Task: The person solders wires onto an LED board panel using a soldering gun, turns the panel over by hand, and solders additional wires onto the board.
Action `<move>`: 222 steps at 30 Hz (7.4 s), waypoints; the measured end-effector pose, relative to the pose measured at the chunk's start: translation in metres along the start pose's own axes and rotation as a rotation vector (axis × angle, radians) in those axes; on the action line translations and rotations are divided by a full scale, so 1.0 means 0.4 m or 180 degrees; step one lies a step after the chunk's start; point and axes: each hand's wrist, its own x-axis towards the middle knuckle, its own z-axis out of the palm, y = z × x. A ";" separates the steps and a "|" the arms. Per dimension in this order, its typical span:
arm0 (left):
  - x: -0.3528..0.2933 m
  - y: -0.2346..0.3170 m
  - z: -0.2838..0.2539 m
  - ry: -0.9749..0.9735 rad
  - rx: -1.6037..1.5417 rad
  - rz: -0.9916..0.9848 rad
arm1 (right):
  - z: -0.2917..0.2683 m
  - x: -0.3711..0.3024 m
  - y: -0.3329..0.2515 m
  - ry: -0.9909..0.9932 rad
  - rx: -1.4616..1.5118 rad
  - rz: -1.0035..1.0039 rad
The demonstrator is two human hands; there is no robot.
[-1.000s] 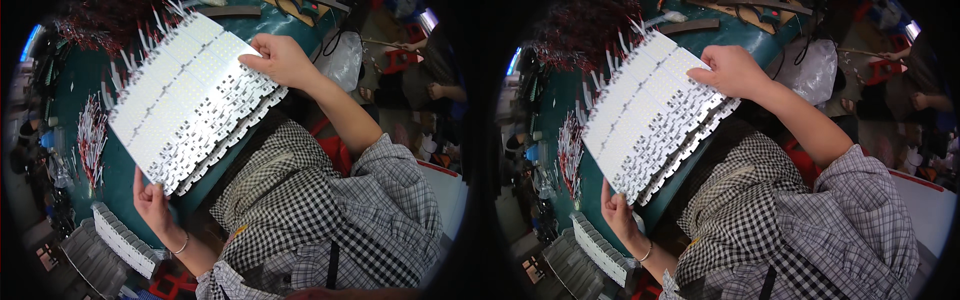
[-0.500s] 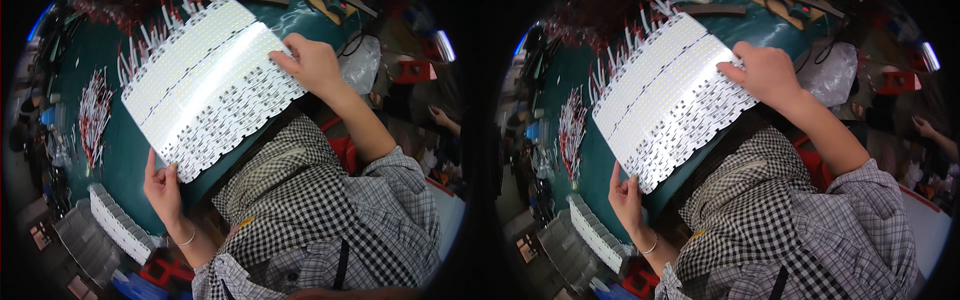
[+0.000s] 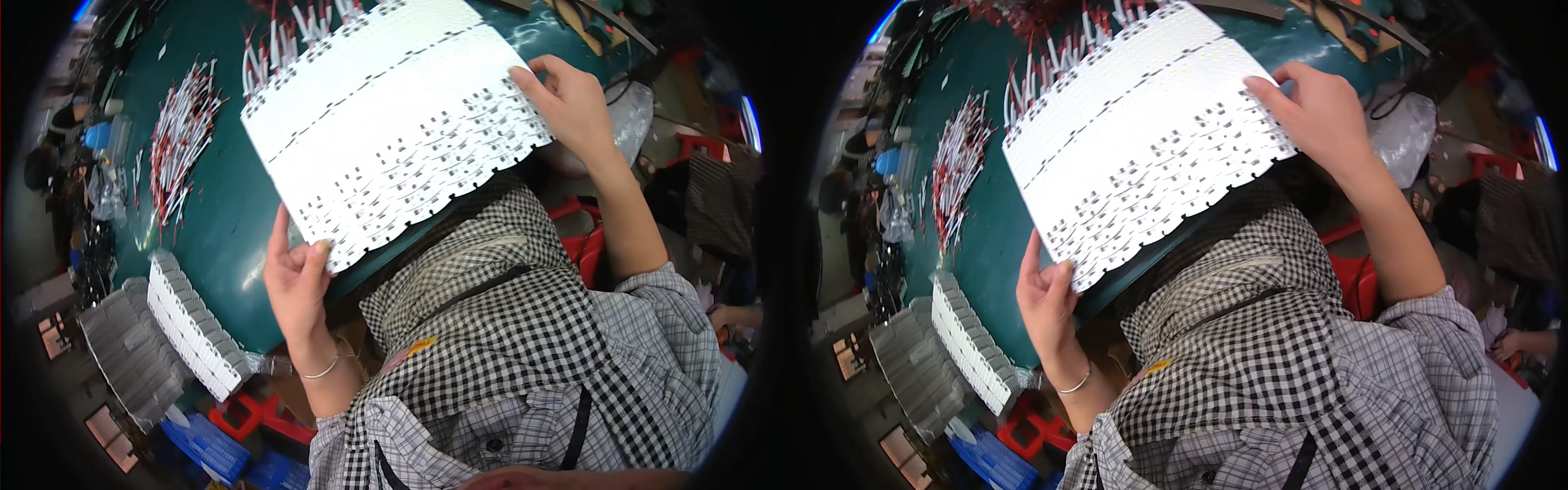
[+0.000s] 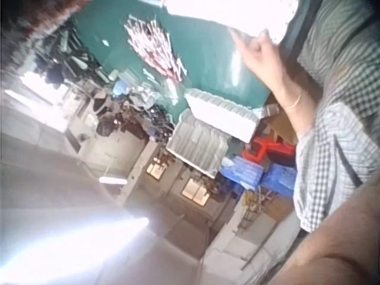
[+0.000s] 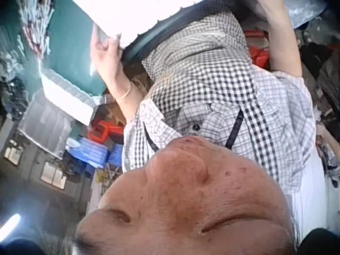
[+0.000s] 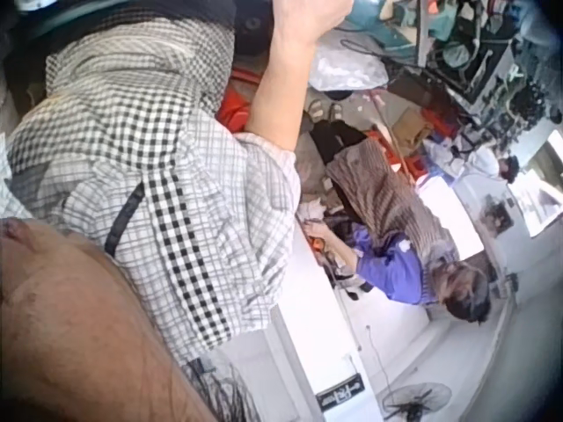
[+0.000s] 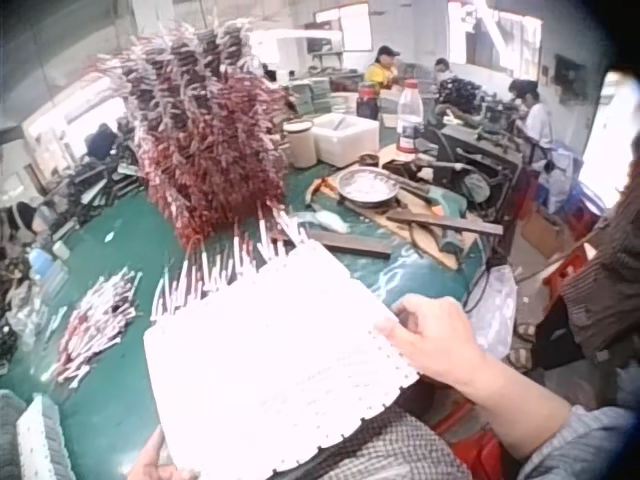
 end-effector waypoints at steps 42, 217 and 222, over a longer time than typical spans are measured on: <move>0.132 0.024 -0.041 0.0078 0.1784 0.0669 | 0.086 -0.019 -0.003 0.0732 0.0364 -0.0474; 0.328 0.034 -0.058 -0.0379 0.1263 0.0169 | 0.195 0.241 -0.002 0.0610 0.1032 -0.0466; 0.323 0.048 -0.035 -0.0384 0.2052 0.0322 | 0.194 0.226 0.007 0.0816 0.0134 -0.0718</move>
